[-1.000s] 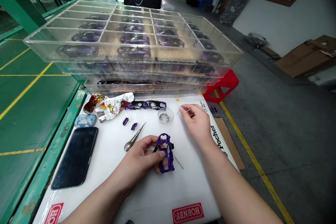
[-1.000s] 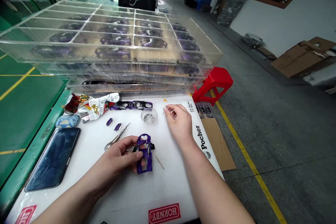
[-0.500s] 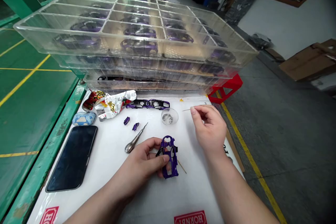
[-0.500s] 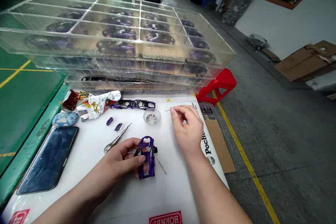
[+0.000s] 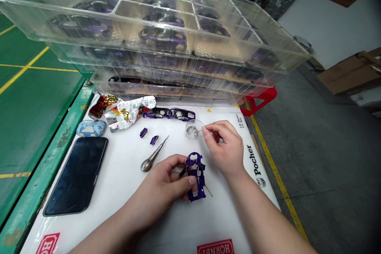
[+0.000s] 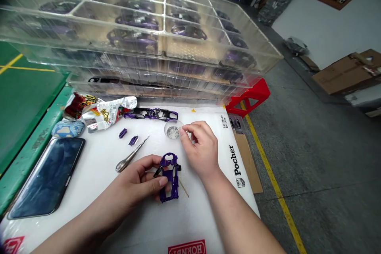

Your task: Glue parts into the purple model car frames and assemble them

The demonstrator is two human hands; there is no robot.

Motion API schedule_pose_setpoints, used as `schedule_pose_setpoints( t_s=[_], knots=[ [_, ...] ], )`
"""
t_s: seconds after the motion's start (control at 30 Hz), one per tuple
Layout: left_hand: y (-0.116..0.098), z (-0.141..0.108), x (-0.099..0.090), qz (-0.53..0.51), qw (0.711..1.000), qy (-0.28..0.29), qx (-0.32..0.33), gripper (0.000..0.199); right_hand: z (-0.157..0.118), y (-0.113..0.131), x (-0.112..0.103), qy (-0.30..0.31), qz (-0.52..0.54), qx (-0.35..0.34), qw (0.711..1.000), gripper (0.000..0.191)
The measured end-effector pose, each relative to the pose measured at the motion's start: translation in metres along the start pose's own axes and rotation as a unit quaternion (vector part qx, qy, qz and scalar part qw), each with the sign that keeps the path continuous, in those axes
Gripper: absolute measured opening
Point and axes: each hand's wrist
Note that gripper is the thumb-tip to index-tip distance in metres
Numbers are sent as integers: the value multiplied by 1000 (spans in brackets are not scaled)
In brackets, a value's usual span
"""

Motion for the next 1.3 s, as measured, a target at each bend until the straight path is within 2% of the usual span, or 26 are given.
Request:
schedule_pose_setpoints(
  t_s=[0.13, 0.37, 0.73, 1.3],
  knots=[
    [1, 0, 1, 0, 1000, -5, 4, 56, 0, -1, 0, 20, -3, 7, 1000, 5],
    [2, 0, 1, 3, 1000, 0, 7, 53, 0, 2, -1, -33, -11, 10, 999, 5],
    [0, 0, 3, 2, 1000, -5, 17, 58, -1, 1, -1, -38, -3, 11, 999, 5],
    [7, 3, -2, -1, 999, -33, 37, 52, -1, 0, -4, -40, 36, 55, 997, 11]
  ],
)
Point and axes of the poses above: each hand's wrist, its own z-axis towards the middle knuckle, its own x-axis out of the palm, y = z × x, and after that the axes turned 1 degree about y, right-handed
